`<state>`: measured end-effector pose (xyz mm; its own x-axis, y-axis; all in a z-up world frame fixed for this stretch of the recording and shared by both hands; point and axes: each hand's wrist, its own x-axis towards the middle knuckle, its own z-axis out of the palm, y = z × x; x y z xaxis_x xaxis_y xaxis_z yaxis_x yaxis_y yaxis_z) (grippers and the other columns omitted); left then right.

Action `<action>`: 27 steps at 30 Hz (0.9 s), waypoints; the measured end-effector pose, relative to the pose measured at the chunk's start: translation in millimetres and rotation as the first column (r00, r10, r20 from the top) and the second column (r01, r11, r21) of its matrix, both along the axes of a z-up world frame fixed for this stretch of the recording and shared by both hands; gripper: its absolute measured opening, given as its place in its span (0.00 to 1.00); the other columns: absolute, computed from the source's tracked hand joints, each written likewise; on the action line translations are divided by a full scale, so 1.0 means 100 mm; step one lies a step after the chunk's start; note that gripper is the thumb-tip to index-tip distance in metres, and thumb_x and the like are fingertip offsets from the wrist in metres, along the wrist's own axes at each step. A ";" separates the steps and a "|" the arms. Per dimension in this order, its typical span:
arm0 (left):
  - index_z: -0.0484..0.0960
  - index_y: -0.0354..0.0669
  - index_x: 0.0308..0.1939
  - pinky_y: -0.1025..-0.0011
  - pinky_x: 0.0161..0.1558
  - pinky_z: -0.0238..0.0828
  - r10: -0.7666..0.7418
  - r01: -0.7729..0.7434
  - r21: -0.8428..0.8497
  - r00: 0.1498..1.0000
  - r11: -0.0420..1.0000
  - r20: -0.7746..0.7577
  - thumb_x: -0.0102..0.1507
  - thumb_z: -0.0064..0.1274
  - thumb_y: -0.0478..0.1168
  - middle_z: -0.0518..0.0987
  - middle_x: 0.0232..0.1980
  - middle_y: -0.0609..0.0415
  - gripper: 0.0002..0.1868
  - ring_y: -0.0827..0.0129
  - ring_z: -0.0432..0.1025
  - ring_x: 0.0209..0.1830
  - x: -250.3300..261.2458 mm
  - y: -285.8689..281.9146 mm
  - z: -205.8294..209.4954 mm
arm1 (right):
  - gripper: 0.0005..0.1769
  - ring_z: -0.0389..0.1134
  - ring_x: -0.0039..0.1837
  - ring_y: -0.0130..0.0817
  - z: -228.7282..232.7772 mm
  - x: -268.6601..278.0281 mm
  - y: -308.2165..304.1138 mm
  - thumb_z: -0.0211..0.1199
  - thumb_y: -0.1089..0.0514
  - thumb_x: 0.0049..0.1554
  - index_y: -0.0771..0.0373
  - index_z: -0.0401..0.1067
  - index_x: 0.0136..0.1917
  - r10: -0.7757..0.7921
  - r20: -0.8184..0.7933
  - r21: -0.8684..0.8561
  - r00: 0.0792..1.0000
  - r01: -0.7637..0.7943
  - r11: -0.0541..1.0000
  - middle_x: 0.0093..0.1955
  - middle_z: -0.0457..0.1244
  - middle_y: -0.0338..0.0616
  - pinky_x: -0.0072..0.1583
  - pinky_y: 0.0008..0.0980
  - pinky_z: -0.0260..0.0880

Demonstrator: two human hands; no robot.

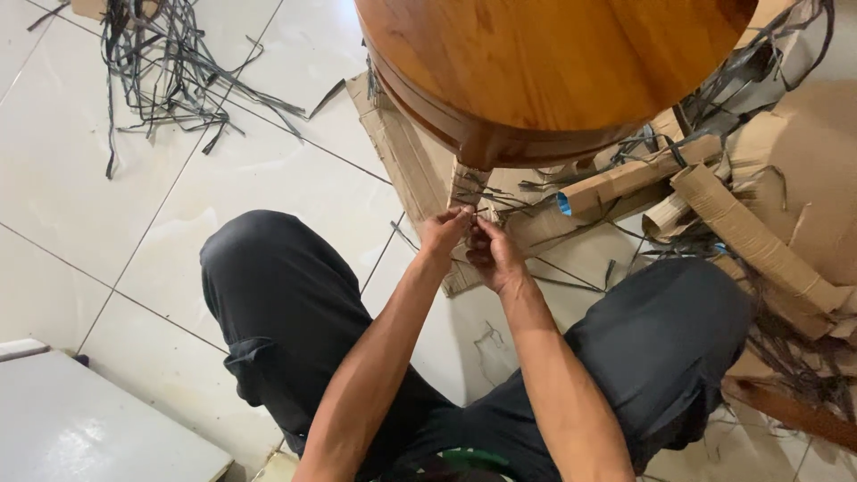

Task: Wrapping a wooden chair leg with decorative black strips

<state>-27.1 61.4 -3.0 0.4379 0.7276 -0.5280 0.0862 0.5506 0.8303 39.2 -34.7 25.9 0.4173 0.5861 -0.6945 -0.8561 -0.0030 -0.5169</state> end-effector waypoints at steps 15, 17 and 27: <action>0.89 0.54 0.42 0.76 0.41 0.58 -0.034 0.015 -0.167 0.993 0.986 -0.113 0.56 0.68 0.49 0.83 0.33 0.61 0.13 0.76 0.75 0.34 0.05 -0.06 0.09 | 0.04 0.63 0.35 0.19 -0.14 -0.12 0.16 0.63 0.52 0.57 0.52 0.72 0.44 0.044 0.520 -0.337 0.853 0.158 0.928 0.36 0.66 0.33 0.37 0.19 0.60; 0.90 0.58 0.44 0.74 0.44 0.63 -0.011 -0.006 -0.128 0.991 0.992 -0.131 0.56 0.69 0.52 0.85 0.37 0.56 0.14 0.73 0.73 0.37 0.07 -0.08 -0.07 | 0.04 0.65 0.34 0.20 -0.24 -0.09 0.19 0.60 0.56 0.58 0.57 0.74 0.45 0.061 0.594 -0.329 0.802 0.173 0.928 0.35 0.65 0.37 0.34 0.18 0.63; 0.88 0.47 0.46 0.81 0.34 0.63 0.089 -0.096 -0.120 0.994 0.988 -0.065 0.54 0.71 0.47 0.84 0.35 0.55 0.19 0.76 0.75 0.33 0.05 -0.12 0.01 | 0.09 0.65 0.33 0.32 -0.15 -0.05 0.15 0.61 0.58 0.59 0.62 0.74 0.38 0.124 0.824 -0.243 0.553 0.148 0.959 0.27 0.65 0.45 0.43 0.34 0.67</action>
<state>-21.6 49.3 -1.7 0.3370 0.6918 -0.6386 0.0772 0.6557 0.7510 34.1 -19.6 10.8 0.8868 0.4356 -0.1543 -0.0500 -0.2414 -0.9691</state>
